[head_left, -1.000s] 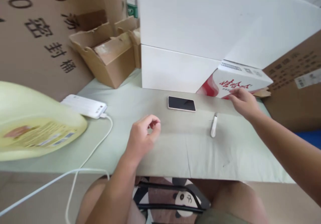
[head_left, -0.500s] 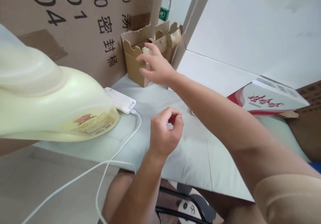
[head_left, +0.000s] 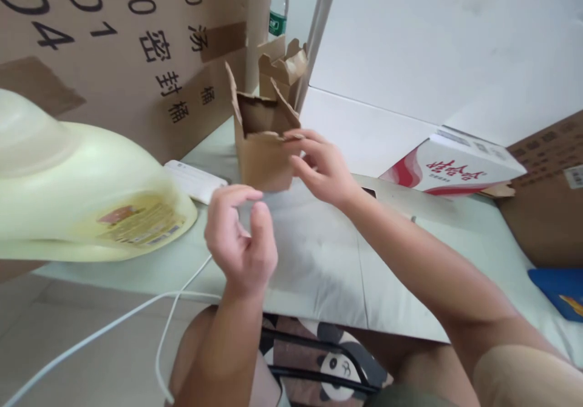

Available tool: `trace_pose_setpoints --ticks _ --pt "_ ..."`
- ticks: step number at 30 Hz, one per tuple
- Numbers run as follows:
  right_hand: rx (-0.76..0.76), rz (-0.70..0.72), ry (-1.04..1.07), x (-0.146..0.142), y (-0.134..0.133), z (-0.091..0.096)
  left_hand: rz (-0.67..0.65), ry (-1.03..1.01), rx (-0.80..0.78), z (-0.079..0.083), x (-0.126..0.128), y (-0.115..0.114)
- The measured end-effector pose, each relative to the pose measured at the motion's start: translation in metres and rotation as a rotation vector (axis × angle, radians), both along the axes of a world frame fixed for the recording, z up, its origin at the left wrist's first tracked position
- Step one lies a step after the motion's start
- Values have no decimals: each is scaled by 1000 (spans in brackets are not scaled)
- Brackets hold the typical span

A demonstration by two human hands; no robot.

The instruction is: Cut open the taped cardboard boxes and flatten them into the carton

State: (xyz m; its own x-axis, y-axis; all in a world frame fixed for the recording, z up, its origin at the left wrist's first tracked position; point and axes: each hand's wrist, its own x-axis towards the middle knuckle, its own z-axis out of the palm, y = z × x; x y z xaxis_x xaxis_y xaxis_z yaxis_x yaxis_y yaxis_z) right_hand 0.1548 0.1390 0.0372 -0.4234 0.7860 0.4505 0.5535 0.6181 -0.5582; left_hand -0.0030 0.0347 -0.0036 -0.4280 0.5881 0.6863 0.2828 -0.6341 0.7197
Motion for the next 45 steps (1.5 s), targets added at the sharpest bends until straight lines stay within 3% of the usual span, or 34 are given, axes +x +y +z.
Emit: trace_pose_setpoints --ticks 2,5,9,13,17,22,26,29,34,38,41,45 --pt "-13 11 125 43 -44 -2 44 -55 33 -3 0 7" --pt "117 -96 254 101 -107 -9 8 -125 -97 -12 8 19" --pt "170 -202 461 151 -179 -21 -186 -210 -263 -26 27 27" --pt "149 -295 599 172 -217 -19 -441 -257 -364 -32 53 24" --pt "181 -338 462 189 -220 -18 -569 -280 -368 -26 78 16" --pt "209 -332 438 205 -211 -43 -605 -42 -296 -28 85 10" --pt "216 -554 328 201 -201 -65 -590 44 -232 -43 79 4" --pt "242 -657 409 196 -194 -75 -572 79 -175 -50 76 1" --pt "-84 -415 561 197 -189 -89 -495 120 -196 -51 80 0" --pt "-11 -347 621 196 -189 -99 -428 57 -263 -52 87 0" --pt "-14 -272 687 195 -189 -103 -408 22 -227 -53 88 0" --pt "-46 -253 744 194 -188 -104 -486 92 -152 -55 85 2"
